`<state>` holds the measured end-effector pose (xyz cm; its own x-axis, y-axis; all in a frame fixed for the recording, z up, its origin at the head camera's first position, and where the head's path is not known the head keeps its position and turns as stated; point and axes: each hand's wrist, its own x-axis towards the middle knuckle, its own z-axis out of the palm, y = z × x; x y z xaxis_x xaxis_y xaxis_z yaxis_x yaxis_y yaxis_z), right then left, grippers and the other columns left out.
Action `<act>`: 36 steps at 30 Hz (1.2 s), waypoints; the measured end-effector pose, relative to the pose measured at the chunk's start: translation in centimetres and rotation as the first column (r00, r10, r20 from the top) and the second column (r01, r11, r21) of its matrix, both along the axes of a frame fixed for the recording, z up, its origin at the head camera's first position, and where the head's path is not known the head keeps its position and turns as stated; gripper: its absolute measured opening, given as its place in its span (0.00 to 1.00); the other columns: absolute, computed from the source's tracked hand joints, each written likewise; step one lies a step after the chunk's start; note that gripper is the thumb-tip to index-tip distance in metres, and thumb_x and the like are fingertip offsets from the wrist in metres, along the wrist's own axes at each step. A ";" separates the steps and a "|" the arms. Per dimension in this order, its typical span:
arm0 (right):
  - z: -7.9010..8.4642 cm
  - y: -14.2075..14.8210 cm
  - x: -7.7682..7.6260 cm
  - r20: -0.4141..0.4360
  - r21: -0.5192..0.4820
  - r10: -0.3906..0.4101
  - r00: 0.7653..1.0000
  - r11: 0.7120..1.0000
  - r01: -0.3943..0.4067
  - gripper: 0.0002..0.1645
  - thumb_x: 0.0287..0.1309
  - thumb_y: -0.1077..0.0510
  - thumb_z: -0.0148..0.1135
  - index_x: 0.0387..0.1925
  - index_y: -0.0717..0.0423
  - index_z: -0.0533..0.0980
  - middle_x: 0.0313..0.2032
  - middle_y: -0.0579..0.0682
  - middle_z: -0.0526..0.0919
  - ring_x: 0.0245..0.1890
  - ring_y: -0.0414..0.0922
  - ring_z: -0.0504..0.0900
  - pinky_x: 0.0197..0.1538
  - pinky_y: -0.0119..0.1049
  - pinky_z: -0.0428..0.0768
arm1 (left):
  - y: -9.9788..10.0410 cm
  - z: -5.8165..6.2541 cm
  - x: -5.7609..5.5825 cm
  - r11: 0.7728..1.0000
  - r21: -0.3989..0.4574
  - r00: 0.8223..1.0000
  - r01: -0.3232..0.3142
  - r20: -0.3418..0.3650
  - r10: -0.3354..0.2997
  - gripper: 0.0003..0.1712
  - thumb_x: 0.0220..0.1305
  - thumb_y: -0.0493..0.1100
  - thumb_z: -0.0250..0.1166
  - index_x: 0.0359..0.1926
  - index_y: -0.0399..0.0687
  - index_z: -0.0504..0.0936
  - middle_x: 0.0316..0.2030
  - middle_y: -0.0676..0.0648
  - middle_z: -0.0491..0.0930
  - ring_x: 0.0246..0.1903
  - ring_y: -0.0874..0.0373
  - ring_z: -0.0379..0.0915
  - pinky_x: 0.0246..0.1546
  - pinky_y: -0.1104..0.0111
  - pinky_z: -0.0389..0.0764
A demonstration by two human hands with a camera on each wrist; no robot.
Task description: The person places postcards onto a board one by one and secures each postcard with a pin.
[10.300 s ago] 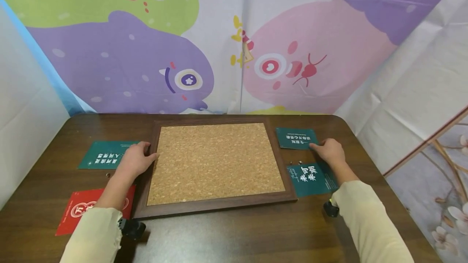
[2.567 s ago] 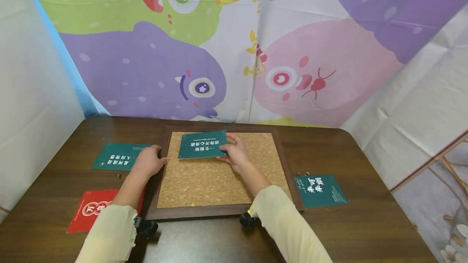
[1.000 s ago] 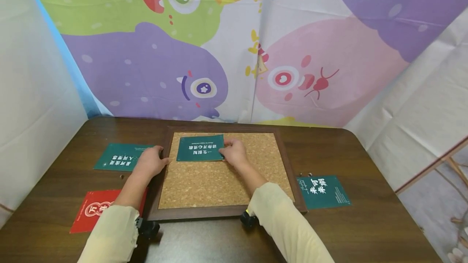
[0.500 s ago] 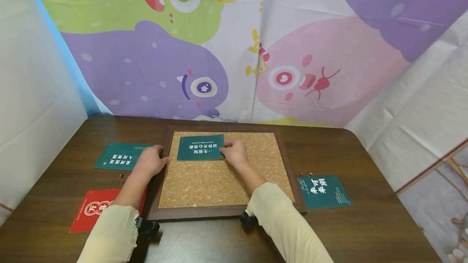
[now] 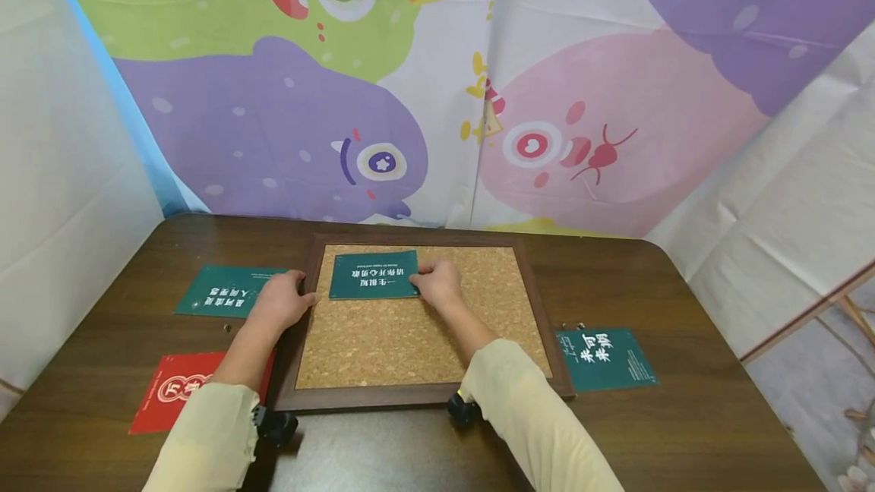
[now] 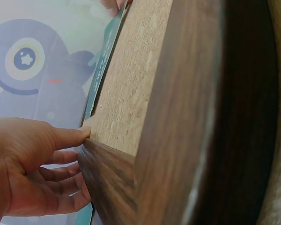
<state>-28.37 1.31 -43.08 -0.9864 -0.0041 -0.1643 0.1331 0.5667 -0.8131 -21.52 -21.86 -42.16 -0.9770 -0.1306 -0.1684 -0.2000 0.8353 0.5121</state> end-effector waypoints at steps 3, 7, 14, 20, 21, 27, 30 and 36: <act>0.0 0.0 0.0 0.001 -0.009 0.000 1.000 1.000 0.000 0.14 0.50 0.59 0.61 0.39 0.61 0.77 0.39 0.56 0.80 0.18 0.38 0.75 0.21 0.26 0.73 | 0.0 0.0 0.0 1.000 0.002 1.000 -0.003 0.001 0.003 0.31 0.60 0.44 0.55 0.58 0.28 0.60 0.54 0.27 0.64 0.53 0.34 0.61 0.48 0.48 0.68; -0.1 0.1 -0.1 -0.006 -0.032 0.006 1.000 0.999 -0.006 0.13 0.50 0.61 0.60 0.39 0.62 0.77 0.35 0.57 0.81 0.14 0.37 0.73 0.19 0.25 0.71 | 0.0 -0.1 -0.1 1.000 0.004 1.000 -0.007 0.005 0.007 0.31 0.60 0.44 0.56 0.58 0.29 0.60 0.54 0.27 0.64 0.53 0.35 0.61 0.48 0.48 0.68; 0.0 0.4 -0.2 -0.009 -0.078 0.026 1.000 0.997 -0.026 0.12 0.53 0.62 0.57 0.39 0.65 0.77 0.21 0.52 0.78 0.12 0.36 0.71 0.16 0.23 0.68 | -0.1 -0.2 -0.2 1.000 -0.005 1.000 0.001 -0.005 -0.001 0.31 0.59 0.44 0.56 0.58 0.29 0.61 0.54 0.27 0.65 0.53 0.34 0.61 0.49 0.48 0.68; 0.2 0.8 -0.1 -0.005 -0.109 0.029 1.000 0.994 -0.030 0.12 0.53 0.62 0.57 0.39 0.65 0.77 0.27 0.55 0.80 0.17 0.39 0.75 0.19 0.24 0.72 | 0.0 -0.1 -0.3 1.000 -0.014 1.000 0.005 -0.013 -0.005 0.31 0.59 0.44 0.56 0.57 0.28 0.61 0.53 0.27 0.65 0.53 0.35 0.61 0.49 0.48 0.68; 0.2 0.9 -0.1 -0.007 -0.107 0.029 1.000 0.994 -0.030 0.12 0.53 0.62 0.57 0.38 0.65 0.77 0.28 0.56 0.80 0.18 0.40 0.75 0.19 0.25 0.73 | 0.0 -0.1 -0.3 1.000 -0.015 1.000 0.006 -0.012 -0.006 0.31 0.59 0.44 0.56 0.57 0.28 0.61 0.53 0.27 0.65 0.53 0.34 0.61 0.49 0.48 0.68; 0.3 1.6 -0.1 -0.016 -0.068 0.034 0.999 0.997 -0.035 0.14 0.54 0.57 0.57 0.39 0.61 0.78 0.34 0.55 0.81 0.21 0.40 0.77 0.24 0.28 0.76 | 0.1 0.1 -0.2 1.000 -0.008 1.000 0.008 0.000 -0.008 0.31 0.59 0.44 0.56 0.58 0.28 0.61 0.53 0.27 0.64 0.53 0.34 0.61 0.49 0.48 0.68; 0.5 1.8 -0.1 -0.015 -0.051 0.023 1.000 0.998 -0.024 0.14 0.53 0.55 0.57 0.38 0.60 0.78 0.33 0.54 0.81 0.22 0.42 0.78 0.22 0.28 0.75 | 0.1 0.2 -0.1 1.000 -0.010 1.000 0.011 -0.004 -0.012 0.31 0.59 0.44 0.56 0.58 0.28 0.61 0.53 0.26 0.64 0.53 0.34 0.61 0.49 0.48 0.68; 0.8 2.3 -0.1 -0.026 -0.050 0.009 1.000 0.999 -0.010 0.13 0.51 0.54 0.60 0.36 0.59 0.79 0.30 0.53 0.81 0.21 0.43 0.78 0.21 0.29 0.74 | 0.0 0.0 -0.1 1.000 -0.015 1.000 0.006 -0.001 -0.006 0.31 0.59 0.45 0.56 0.58 0.28 0.61 0.54 0.27 0.64 0.54 0.34 0.60 0.49 0.48 0.67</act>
